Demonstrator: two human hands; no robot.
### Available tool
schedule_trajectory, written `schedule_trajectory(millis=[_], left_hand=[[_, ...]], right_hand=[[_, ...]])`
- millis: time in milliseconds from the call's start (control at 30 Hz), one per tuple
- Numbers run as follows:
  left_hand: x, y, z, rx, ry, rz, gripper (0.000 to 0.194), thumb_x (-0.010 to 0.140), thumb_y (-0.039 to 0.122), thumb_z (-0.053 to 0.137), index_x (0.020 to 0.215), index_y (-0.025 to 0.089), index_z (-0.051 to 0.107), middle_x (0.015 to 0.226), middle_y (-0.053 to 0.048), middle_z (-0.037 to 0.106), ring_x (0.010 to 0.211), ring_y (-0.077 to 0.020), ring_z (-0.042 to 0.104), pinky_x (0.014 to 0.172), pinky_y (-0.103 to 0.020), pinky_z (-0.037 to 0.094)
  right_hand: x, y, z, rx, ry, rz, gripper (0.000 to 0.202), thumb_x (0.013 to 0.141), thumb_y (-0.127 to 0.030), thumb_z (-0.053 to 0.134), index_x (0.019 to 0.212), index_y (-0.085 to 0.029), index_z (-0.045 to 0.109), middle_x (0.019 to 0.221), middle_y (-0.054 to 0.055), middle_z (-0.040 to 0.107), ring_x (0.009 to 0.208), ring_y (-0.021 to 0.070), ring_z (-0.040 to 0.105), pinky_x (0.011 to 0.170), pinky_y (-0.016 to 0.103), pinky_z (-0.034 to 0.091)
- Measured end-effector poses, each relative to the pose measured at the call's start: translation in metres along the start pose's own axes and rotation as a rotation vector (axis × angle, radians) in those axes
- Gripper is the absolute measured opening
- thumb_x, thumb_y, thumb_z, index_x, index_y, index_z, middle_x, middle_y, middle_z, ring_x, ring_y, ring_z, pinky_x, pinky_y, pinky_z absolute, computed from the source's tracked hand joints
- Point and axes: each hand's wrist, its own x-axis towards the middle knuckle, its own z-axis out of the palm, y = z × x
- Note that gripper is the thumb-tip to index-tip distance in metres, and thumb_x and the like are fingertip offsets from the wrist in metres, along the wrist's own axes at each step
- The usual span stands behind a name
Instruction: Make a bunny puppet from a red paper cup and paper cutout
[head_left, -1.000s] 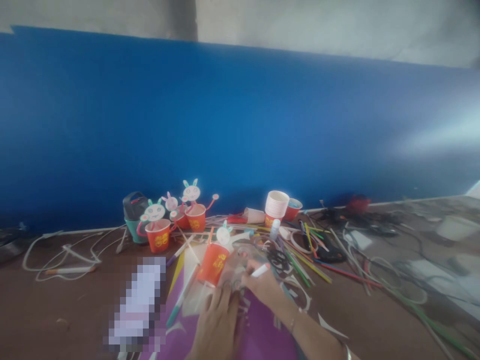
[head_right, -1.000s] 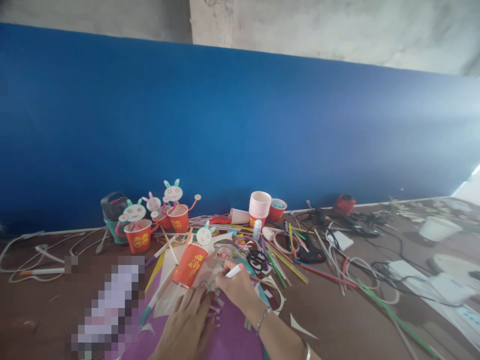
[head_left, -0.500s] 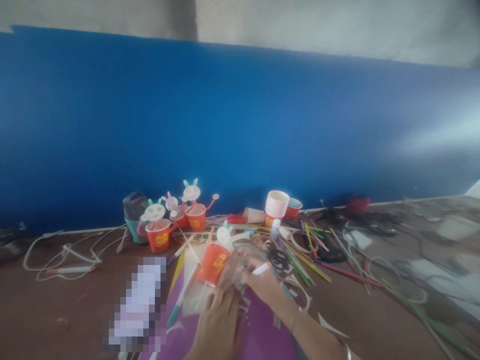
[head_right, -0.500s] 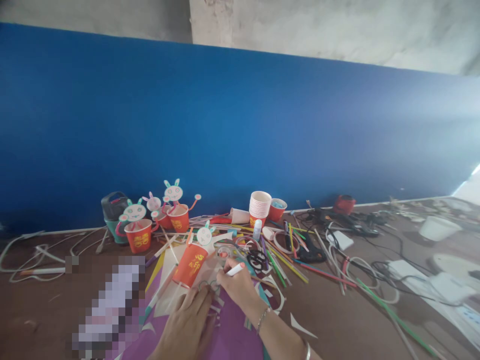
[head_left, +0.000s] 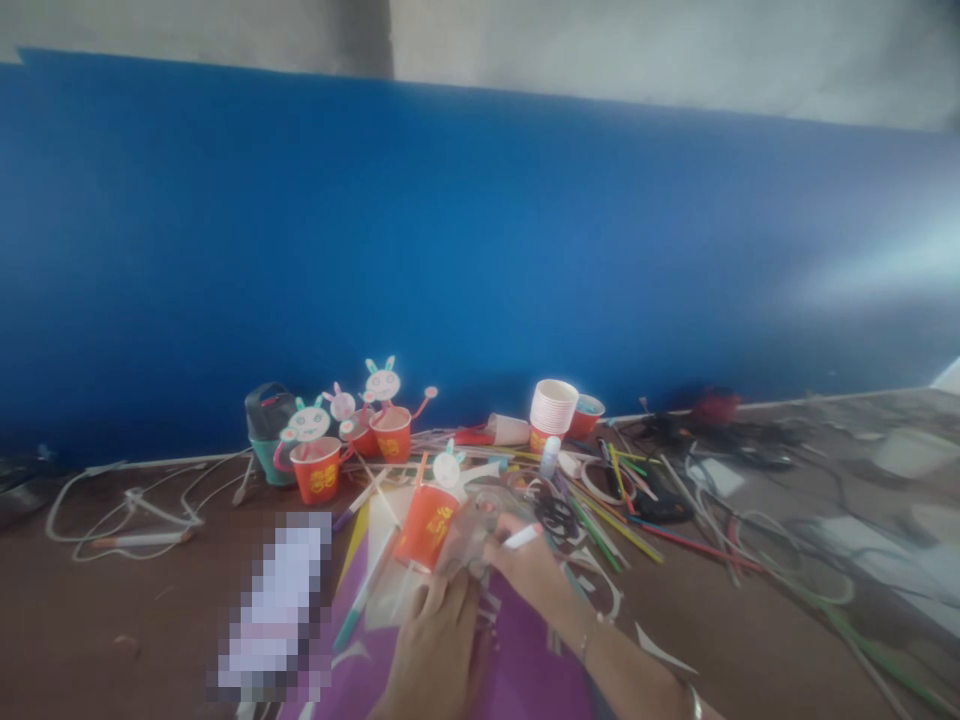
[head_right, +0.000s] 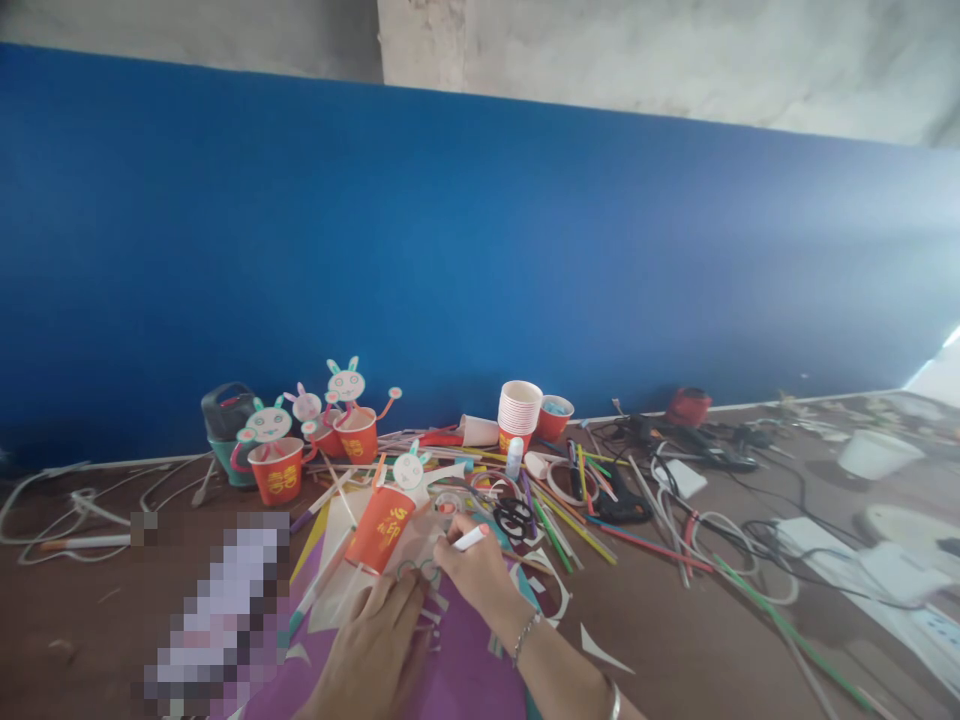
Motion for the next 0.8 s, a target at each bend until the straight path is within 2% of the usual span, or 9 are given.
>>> schedule_trajectory(millis=[300, 533, 800], left_hand=[[0.0022, 0.0011, -0.0028, -0.006, 0.014, 0.006, 0.031, 0.091, 0.033, 0.047, 0.113, 0.018, 0.062, 0.114, -0.004, 0.067, 0.106, -0.024, 0.056, 0.086, -0.035, 0.044], [-0.0009, 0.0012, 0.0041, 0.014, 0.068, 0.007, 0.032, 0.091, 0.034, 0.046, 0.113, 0.018, 0.062, 0.113, -0.005, 0.068, 0.106, -0.024, 0.055, 0.087, -0.034, 0.042], [-0.0008, 0.001, -0.0016, 0.009, 0.007, 0.006, 0.033, 0.091, 0.033, 0.046, 0.115, 0.018, 0.062, 0.115, -0.005, 0.067, 0.106, -0.024, 0.056, 0.087, -0.034, 0.043]], right_hand=[[-0.0001, -0.0011, -0.0016, -0.009, 0.008, 0.001, 0.01, 0.066, -0.026, 0.046, 0.059, -0.022, 0.041, 0.05, -0.007, 0.036, 0.051, 0.0106, 0.035, 0.048, 0.022, 0.03], [-0.0007, -0.0027, -0.002, -0.025, 0.005, 0.017, 0.01, 0.064, -0.025, 0.045, 0.058, -0.022, 0.039, 0.049, -0.008, 0.033, 0.049, 0.0099, 0.033, 0.046, 0.022, 0.027], [-0.0023, -0.0065, -0.0021, -0.013, -0.033, 0.049, 0.01, 0.062, -0.025, 0.045, 0.057, -0.022, 0.037, 0.046, -0.008, 0.033, 0.047, 0.0097, 0.033, 0.045, 0.021, 0.027]])
